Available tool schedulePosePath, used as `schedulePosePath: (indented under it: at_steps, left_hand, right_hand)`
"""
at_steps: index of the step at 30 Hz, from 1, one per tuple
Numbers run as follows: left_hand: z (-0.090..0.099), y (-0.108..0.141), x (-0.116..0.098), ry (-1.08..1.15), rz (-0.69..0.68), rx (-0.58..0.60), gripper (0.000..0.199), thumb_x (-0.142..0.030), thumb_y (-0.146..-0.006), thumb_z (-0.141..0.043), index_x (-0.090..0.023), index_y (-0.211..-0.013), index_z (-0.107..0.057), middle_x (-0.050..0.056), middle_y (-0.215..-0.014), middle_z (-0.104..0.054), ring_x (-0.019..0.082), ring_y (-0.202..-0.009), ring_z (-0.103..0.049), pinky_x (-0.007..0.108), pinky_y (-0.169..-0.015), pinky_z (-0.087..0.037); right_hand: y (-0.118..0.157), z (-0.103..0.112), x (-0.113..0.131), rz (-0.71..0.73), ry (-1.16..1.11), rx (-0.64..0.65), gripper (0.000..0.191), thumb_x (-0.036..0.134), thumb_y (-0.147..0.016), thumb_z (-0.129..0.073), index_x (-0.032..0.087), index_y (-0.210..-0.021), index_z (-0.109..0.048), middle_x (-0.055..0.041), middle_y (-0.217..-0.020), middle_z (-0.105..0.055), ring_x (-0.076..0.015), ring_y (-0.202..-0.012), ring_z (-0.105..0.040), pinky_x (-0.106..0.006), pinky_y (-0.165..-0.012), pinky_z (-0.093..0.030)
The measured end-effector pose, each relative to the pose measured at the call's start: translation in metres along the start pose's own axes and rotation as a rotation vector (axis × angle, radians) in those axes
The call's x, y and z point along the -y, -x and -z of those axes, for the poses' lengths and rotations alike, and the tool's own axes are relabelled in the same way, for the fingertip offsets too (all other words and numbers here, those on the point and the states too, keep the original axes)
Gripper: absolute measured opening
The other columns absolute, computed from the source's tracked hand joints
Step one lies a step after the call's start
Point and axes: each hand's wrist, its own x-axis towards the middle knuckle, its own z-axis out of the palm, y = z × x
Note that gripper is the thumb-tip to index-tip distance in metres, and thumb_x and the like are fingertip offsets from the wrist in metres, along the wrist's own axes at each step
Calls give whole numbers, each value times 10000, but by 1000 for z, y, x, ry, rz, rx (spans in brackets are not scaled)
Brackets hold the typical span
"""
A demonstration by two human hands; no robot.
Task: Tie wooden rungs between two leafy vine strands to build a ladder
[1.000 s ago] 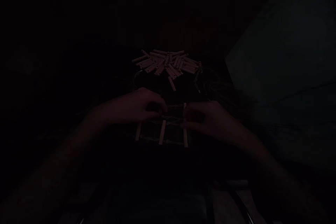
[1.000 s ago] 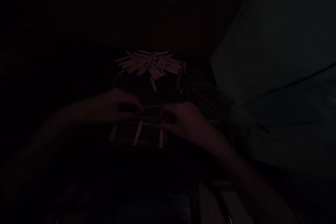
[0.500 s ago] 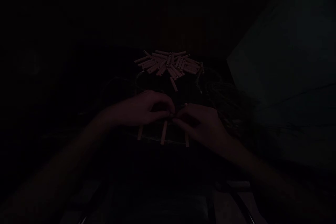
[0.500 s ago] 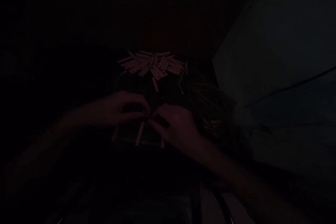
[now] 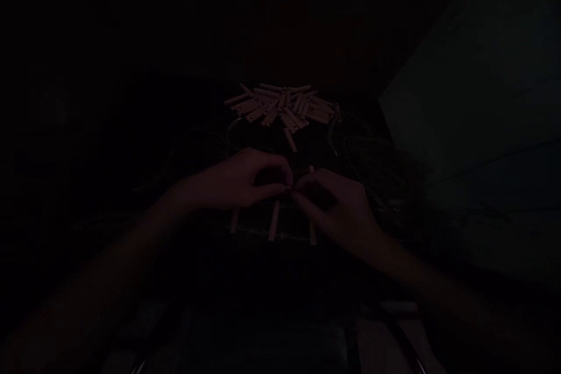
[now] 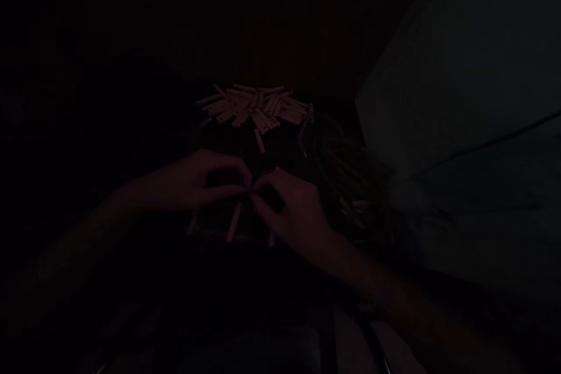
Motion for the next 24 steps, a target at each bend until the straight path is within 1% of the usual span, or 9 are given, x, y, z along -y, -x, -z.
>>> schedulePosePath:
  at_steps: [4,8,12,16,20,24]
  left_hand:
    - [-2,0,0,26,-13,-30,152,-266,-950,-635,-157,-1015,-718,-6,-918,-723,111,-797,-638,200,-713,-465]
    - [-5,-1,2,70,-8,-54,150,-285,-927,-662,-149,-959,-720,-9,-830,-689,108,-732,-612,195,-649,-449]
    - [-7,-1,4,103,-22,-74,81,-223,-875,-698,-145,-890,-719,-32,-759,-636,87,-687,-571,175,-621,-427]
    - [-8,-3,3,119,-39,-116,54,-178,-849,-720,-145,-891,-728,-56,-696,-590,64,-626,-519,159,-591,-406]
    - [-9,-4,2,120,-85,-147,78,-166,-854,-720,-142,-925,-743,-48,-723,-633,61,-619,-525,159,-599,-420]
    - [-9,-4,0,97,-97,-158,51,-162,-851,-724,-144,-888,-755,-39,-746,-674,62,-624,-545,163,-612,-429]
  right_hand:
    - [0,-1,3,3,5,-38,72,154,-895,-692,214,-910,-656,17,-835,-724,-137,-735,-679,-275,-706,-512]
    - [1,-1,3,-3,23,-51,93,132,-875,-672,218,-903,-649,15,-837,-716,-142,-739,-672,-274,-691,-506]
    - [3,-2,2,-25,4,-58,115,125,-867,-655,217,-933,-637,11,-861,-706,-137,-735,-657,-265,-688,-505]
    - [4,-3,2,-64,-44,-72,163,126,-856,-661,227,-969,-602,19,-877,-688,-124,-724,-635,-246,-672,-495]
    - [4,-5,2,-89,-95,-128,239,128,-828,-695,241,-978,-547,31,-897,-672,-104,-669,-589,-228,-623,-473]
    - [5,-7,3,-125,-130,-132,301,118,-821,-701,255,-1014,-516,28,-948,-660,-98,-679,-578,-223,-620,-470]
